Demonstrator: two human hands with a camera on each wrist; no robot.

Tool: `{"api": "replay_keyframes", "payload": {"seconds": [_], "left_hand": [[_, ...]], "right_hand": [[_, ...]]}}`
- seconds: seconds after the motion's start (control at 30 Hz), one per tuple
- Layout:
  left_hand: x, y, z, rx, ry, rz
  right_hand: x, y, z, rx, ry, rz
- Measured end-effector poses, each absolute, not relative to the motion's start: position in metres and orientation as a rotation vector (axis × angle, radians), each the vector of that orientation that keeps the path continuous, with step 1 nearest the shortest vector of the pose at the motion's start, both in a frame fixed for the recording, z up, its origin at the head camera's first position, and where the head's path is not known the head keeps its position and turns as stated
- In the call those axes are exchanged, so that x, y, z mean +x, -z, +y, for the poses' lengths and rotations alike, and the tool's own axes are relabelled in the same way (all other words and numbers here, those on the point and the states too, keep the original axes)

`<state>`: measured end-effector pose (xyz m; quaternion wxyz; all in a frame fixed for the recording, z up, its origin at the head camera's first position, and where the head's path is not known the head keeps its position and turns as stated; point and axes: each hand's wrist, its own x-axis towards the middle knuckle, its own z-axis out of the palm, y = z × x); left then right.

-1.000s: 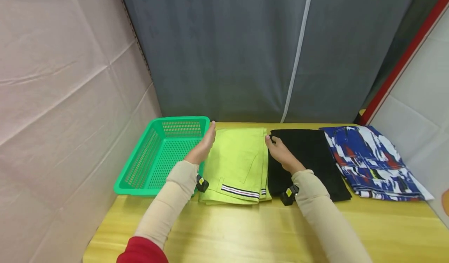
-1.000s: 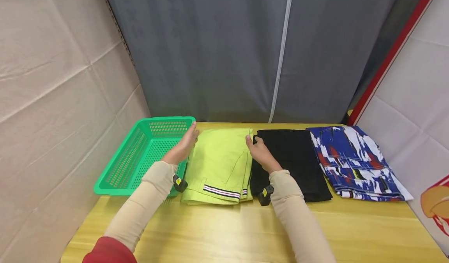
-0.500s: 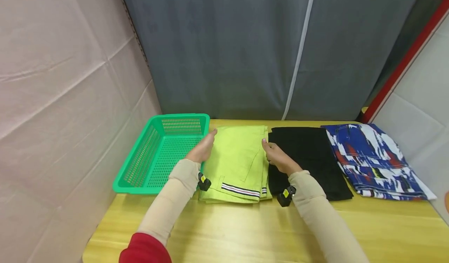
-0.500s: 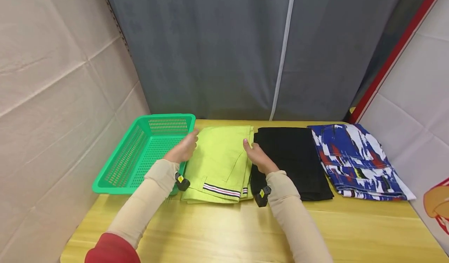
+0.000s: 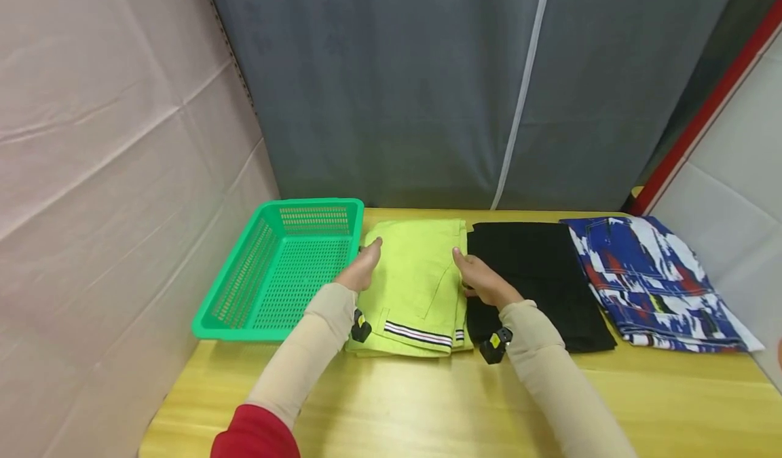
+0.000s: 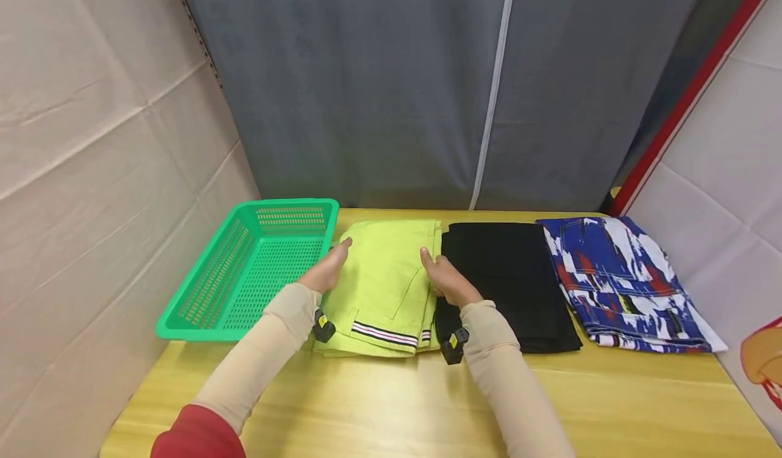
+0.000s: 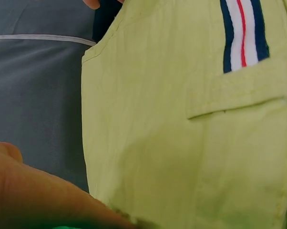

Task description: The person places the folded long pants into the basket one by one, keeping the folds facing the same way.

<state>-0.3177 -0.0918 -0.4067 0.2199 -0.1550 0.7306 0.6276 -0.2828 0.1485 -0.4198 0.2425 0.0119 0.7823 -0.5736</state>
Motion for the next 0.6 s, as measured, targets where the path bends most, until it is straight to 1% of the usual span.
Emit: {"api": "replay_keyframes", "payload": {"seconds": [0.33, 0.6], "left_hand": [[-0.318, 0.413, -0.093, -0.463, -1.665, 2.070], [-0.320, 0.418, -0.091, -0.415, -1.673, 2.120]], "right_hand": [[-0.288, 0.430, 0.141, 0.152, 1.629, 2.016], [-0.295, 0.437, 0.141, 0.171, 1.624, 2.011]]}}
